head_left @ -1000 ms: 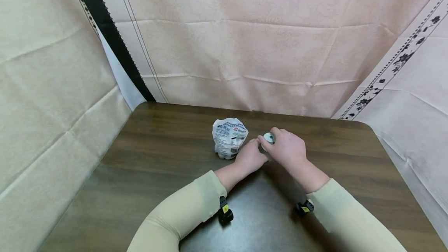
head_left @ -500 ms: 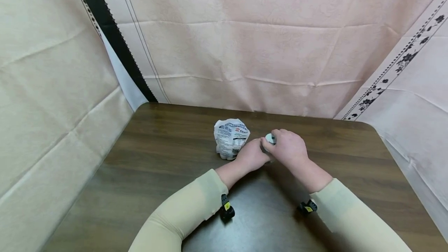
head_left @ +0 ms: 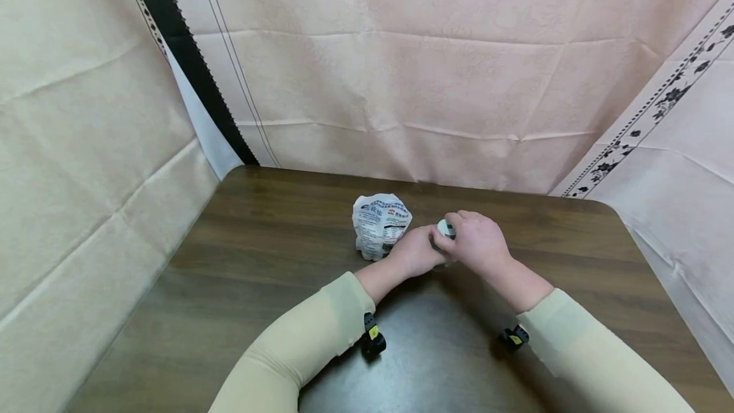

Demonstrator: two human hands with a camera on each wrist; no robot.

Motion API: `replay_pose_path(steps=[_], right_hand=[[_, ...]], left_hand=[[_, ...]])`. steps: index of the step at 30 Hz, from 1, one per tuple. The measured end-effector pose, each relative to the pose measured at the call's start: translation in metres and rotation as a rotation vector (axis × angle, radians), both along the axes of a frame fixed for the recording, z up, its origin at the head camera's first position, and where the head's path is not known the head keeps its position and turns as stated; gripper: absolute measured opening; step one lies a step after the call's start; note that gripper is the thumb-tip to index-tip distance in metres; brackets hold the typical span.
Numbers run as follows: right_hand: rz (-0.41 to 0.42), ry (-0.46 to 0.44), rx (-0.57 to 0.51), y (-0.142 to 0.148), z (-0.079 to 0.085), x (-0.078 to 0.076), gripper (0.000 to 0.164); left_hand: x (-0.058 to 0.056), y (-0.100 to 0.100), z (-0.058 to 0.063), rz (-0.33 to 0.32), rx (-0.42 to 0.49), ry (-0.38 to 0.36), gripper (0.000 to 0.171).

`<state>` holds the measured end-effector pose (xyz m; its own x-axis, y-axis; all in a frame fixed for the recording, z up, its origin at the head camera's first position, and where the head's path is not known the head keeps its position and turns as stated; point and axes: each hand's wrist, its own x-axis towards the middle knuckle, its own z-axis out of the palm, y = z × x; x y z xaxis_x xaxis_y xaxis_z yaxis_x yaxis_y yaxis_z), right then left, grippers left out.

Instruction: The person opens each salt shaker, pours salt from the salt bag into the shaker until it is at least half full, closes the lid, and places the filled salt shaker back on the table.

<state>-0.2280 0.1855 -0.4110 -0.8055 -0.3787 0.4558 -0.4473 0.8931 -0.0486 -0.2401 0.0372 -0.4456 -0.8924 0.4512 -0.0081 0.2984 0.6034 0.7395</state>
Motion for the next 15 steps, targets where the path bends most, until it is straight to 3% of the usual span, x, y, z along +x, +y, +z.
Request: replay_pose_path(steps=[7,15], right_hand=[[0.047,-0.088,0.041,0.0058,0.0040,-0.0003,0.043],[-0.058,-0.278,-0.073,0.0039,0.0088,0.0077,0.052]], left_hand=[[0.0010,-0.0009,0.0004,-0.015,0.016,0.022,0.040],[0.0030,-0.0004,0.0005,0.010,-0.004,-0.027,0.047]])
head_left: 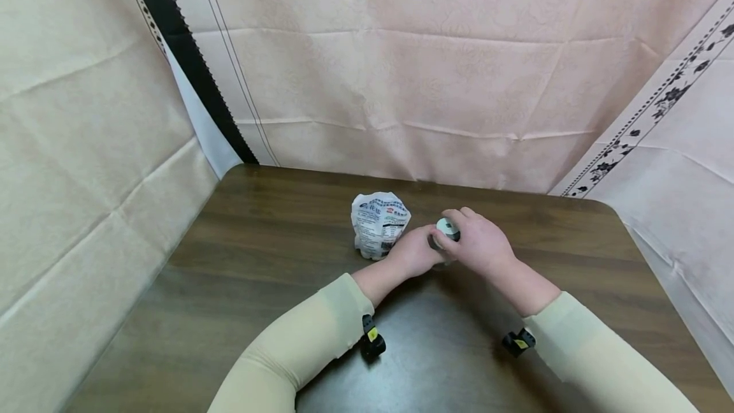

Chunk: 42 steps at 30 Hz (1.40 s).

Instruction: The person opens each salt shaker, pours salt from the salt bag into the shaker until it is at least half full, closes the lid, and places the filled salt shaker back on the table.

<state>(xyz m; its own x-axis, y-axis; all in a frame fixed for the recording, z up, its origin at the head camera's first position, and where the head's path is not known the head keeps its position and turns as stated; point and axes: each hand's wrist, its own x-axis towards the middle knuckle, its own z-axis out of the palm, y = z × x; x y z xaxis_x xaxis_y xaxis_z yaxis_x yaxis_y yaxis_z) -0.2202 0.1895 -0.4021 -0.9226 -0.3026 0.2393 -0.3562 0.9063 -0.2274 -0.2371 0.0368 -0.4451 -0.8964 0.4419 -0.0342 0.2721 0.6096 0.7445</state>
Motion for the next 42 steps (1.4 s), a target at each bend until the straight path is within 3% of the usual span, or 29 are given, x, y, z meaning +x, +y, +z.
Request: replay_pose_path(steps=[5,12,17,30,42], right_hand=[[-0.053,-0.055,-0.087,-0.005,0.005,0.005,0.050],[-0.065,-0.099,-0.130,-0.008,0.011,0.008,0.048],[-0.042,-0.129,-0.122,-0.008,0.014,0.007,0.048],[0.060,-0.136,-0.042,-0.003,0.019,0.005,0.046],[0.253,-0.067,0.026,0.005,0.022,0.002,0.041]], left_hand=[[0.001,-0.001,-0.001,0.015,0.043,-0.030,0.046],[0.006,-0.001,-0.003,0.118,0.041,-0.039,0.055],[0.005,-0.003,-0.001,0.103,0.034,-0.033,0.058],[0.002,-0.006,-0.002,0.032,0.059,-0.047,0.049],[0.005,-0.006,-0.001,0.039,0.066,-0.097,0.062]])
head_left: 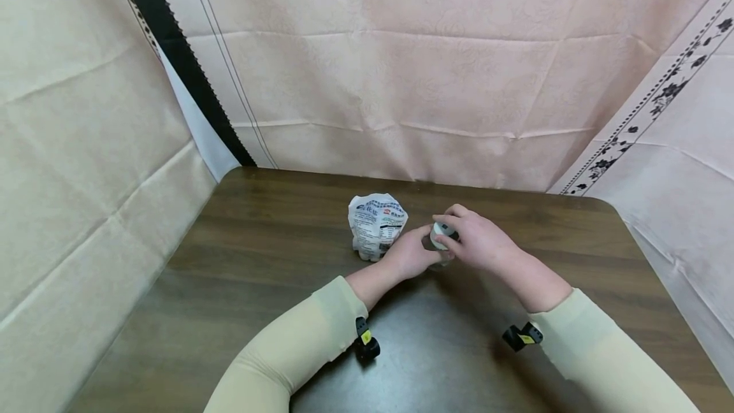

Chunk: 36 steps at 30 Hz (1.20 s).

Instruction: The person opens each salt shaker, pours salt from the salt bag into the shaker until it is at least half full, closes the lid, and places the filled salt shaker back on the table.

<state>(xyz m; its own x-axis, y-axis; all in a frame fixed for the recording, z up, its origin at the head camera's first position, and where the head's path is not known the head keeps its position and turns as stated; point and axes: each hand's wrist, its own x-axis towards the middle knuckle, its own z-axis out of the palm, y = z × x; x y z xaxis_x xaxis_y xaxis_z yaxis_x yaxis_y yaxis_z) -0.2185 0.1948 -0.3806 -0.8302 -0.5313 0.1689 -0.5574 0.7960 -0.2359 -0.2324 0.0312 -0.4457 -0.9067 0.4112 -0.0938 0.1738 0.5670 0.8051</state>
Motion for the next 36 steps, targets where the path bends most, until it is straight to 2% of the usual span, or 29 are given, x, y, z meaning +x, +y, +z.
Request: replay_pose_path(steps=[11,19,23,26,31,36], right_hand=[[0.091,0.050,0.080,0.000,0.007,0.000,0.041],[0.115,0.057,0.068,0.002,0.005,0.002,0.042],[0.050,0.015,0.021,0.002,0.001,0.005,0.042],[-0.051,-0.014,-0.025,0.000,-0.001,0.008,0.042],[-0.230,0.000,-0.076,-0.006,0.002,0.012,0.043],[-0.338,0.010,-0.093,-0.013,0.005,0.014,0.041]], left_hand=[[0.000,0.000,0.001,0.006,-0.007,-0.003,0.063],[0.001,0.000,0.000,0.012,-0.005,-0.013,0.061],[0.000,0.000,0.000,0.004,-0.013,0.000,0.059],[0.000,0.001,0.000,-0.009,-0.014,0.024,0.055],[0.001,0.001,0.000,-0.018,0.006,0.054,0.052],[0.002,0.000,0.001,-0.006,0.018,0.030,0.055]])
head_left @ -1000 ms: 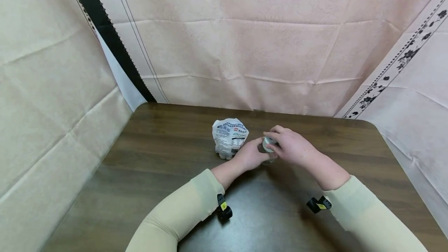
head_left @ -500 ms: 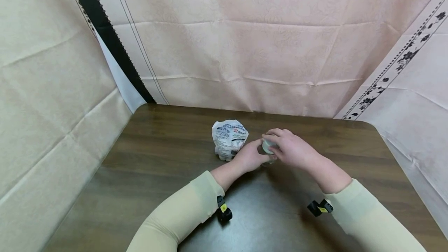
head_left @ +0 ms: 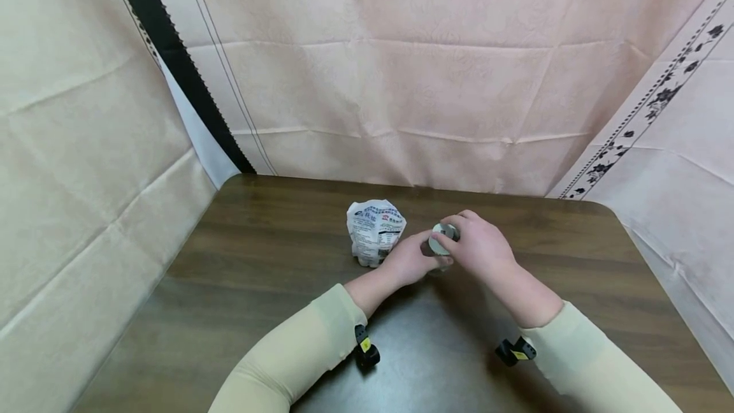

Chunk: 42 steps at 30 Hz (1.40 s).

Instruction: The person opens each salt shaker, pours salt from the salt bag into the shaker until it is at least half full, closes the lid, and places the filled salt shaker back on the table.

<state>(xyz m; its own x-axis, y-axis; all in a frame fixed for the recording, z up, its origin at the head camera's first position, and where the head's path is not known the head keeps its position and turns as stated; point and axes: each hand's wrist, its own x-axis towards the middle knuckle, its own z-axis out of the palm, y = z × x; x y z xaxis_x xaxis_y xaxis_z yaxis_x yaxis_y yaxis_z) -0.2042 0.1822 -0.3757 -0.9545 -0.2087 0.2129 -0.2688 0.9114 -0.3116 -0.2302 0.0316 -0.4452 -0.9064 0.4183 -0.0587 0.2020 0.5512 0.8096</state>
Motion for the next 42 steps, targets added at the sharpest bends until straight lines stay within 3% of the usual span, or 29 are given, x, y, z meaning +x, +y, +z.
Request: replay_pose_path(steps=[12,28,42], right_hand=[[-0.034,-0.004,0.039,-0.007,0.002,0.001,0.040],[0.046,-0.094,0.048,-0.005,0.007,-0.001,0.038],[0.154,-0.051,0.020,0.004,-0.001,-0.005,0.031]], left_hand=[[0.000,0.000,-0.002,0.005,0.005,-0.015,0.061],[-0.002,-0.001,-0.002,-0.013,-0.012,0.002,0.058],[-0.002,-0.001,-0.003,-0.013,-0.008,-0.020,0.063]])
